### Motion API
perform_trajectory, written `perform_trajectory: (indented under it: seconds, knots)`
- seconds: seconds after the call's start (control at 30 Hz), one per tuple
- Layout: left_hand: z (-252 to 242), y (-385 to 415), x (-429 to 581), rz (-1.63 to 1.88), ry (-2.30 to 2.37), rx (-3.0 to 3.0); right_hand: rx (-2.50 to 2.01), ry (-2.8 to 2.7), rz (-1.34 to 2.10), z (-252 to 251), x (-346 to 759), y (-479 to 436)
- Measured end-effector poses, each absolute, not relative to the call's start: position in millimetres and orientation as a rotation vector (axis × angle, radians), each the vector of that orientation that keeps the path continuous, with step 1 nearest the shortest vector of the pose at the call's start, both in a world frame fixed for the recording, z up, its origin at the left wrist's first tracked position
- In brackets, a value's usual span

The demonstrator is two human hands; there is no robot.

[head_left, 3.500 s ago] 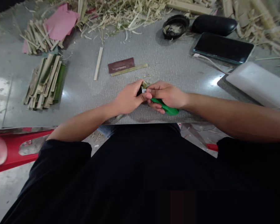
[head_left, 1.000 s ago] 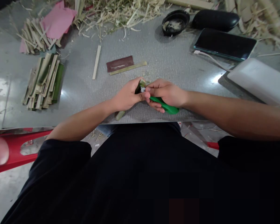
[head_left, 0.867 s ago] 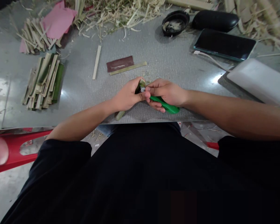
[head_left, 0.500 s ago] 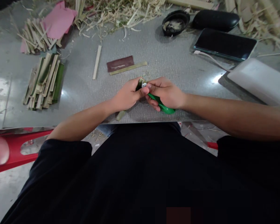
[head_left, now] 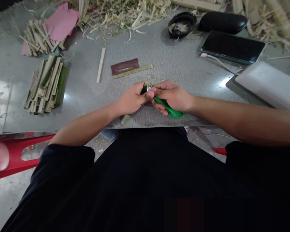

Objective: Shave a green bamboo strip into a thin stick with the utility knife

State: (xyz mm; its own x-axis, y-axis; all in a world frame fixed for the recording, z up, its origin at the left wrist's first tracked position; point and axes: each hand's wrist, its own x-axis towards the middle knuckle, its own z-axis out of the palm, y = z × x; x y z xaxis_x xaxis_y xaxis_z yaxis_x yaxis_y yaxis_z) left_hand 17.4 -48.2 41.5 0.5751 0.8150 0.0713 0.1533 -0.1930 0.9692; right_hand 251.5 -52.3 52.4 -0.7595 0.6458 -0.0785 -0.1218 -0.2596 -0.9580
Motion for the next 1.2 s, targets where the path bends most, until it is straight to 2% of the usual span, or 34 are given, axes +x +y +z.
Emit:
perform_trajectory:
  seconds: [0.4,0.73,1.0,1.2]
  knots:
    - [41,-46,14,0.703,0.797,1.686,-0.619,-1.533,2.237,54,256,-44]
    - [36,-43,10,0.815,0.941,1.813,-0.838,-1.589,1.876,59,250,-52]
    - [19,-32,2,0.856,1.099,1.797,-1.025,-1.776,1.689,64,253,-53]
    - [27,-29,2,0.977,1.214,1.863,-1.027,-1.799,1.673,63,253,-52]
